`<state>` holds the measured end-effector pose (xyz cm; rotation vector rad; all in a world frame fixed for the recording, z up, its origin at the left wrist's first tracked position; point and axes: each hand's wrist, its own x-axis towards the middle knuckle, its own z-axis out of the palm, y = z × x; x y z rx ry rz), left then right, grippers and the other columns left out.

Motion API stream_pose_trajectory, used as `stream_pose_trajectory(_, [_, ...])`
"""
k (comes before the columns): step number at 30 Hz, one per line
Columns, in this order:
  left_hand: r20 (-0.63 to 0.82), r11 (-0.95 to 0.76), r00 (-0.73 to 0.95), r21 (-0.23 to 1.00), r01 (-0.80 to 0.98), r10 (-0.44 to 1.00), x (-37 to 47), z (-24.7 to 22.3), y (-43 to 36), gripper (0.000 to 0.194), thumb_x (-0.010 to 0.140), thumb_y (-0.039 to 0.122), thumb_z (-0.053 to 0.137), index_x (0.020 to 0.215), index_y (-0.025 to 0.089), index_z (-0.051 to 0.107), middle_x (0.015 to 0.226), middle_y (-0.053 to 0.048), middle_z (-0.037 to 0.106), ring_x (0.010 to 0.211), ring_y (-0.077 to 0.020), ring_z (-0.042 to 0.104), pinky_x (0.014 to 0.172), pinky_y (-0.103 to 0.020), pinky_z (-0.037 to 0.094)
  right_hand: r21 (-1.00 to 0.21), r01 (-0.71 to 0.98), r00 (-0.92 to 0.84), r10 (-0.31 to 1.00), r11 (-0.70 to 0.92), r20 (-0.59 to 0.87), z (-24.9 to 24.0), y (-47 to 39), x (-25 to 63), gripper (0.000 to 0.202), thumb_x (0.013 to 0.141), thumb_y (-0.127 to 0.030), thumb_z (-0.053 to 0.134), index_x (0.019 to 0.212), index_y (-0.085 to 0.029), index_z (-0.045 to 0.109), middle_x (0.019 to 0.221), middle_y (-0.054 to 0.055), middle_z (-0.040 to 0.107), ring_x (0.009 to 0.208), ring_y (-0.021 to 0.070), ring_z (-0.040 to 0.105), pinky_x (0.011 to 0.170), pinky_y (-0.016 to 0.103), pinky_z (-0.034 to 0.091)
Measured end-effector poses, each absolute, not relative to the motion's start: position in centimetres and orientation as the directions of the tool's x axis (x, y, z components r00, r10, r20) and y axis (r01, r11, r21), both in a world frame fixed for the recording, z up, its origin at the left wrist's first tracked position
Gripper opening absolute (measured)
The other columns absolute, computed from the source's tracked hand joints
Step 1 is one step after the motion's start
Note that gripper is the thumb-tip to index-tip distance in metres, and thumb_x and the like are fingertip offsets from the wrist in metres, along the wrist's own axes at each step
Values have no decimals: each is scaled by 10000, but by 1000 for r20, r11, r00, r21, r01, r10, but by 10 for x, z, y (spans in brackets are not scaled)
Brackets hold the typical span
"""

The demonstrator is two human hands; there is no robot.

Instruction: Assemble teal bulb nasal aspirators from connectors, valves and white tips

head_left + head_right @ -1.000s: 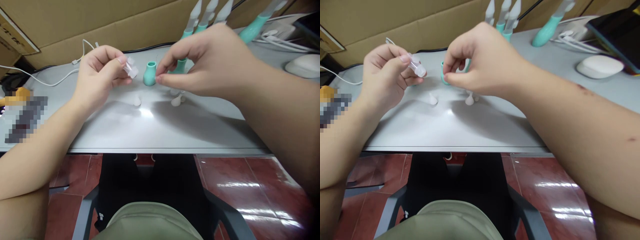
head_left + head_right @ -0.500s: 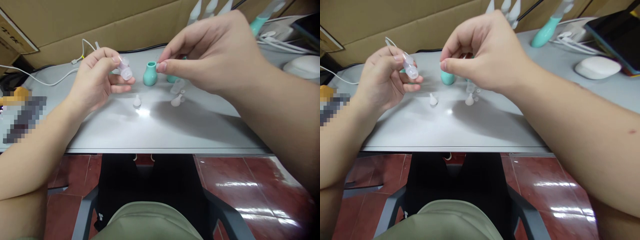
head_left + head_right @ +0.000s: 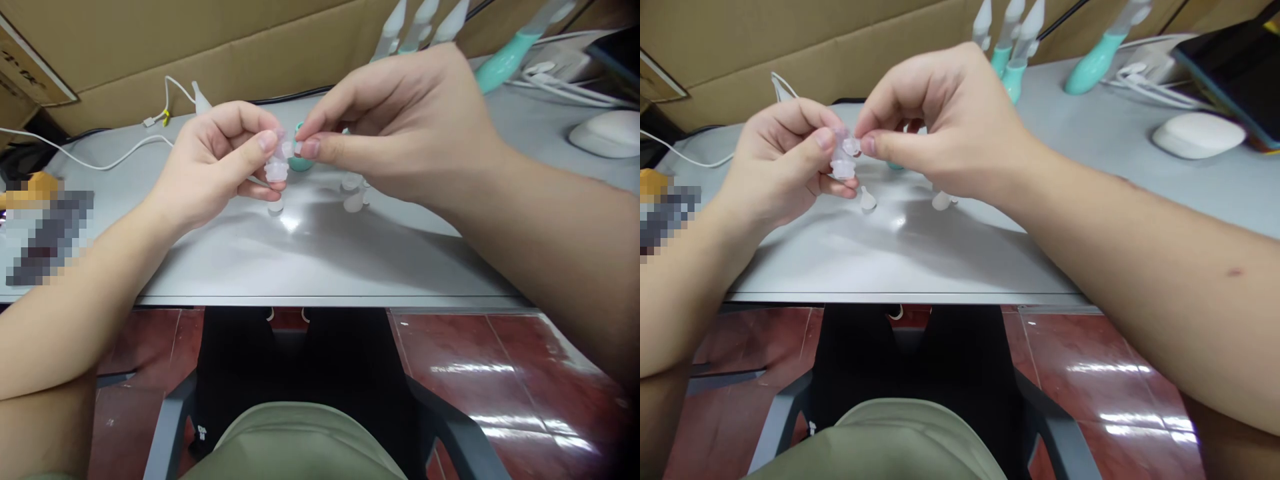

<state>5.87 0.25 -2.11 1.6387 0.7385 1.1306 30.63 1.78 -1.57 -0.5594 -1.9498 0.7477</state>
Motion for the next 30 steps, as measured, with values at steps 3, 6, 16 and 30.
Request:
stream_pose_trajectory(3, [359,-348,396,932,-104,845,60,-24,3,157,1027,331,905,1066,200,829,926,-6,827,747,-159,830,692,-318,795,-697,59,-461,638,715,616,-17,19,306,184,886,-433,972,934,-296,859,931,-39,814,830,105,721,724,258,553])
stream_pose_trajectory(6, [351,-335,407,935,-113,843,60,-24,3,168,1023,319,919,1098,195,833,953,-11,843,759,-154,832,707,-300,792,-695,74,-460,643,715,612,-16,18,307,209,897,-439,962,954,-266,862,956,-16,820,852,135,736,739,293,568])
stream_pose_trajectory(16, [330,-337,352,940,-42,876,64,-21,1,109,1022,231,889,1113,195,843,969,-14,858,767,-162,854,701,-276,773,-727,47,-478,654,685,586,-16,21,309,187,835,-352,1006,911,-287,848,902,-15,805,768,122,702,663,288,533])
stream_pose_trajectory(30, [319,-345,342,938,15,884,63,-20,-3,124,980,196,894,1099,205,857,873,22,851,742,-154,852,690,-257,773,-778,46,-504,687,627,524,-16,17,307,185,839,-341,1005,876,-289,831,875,-37,767,758,86,666,651,268,519])
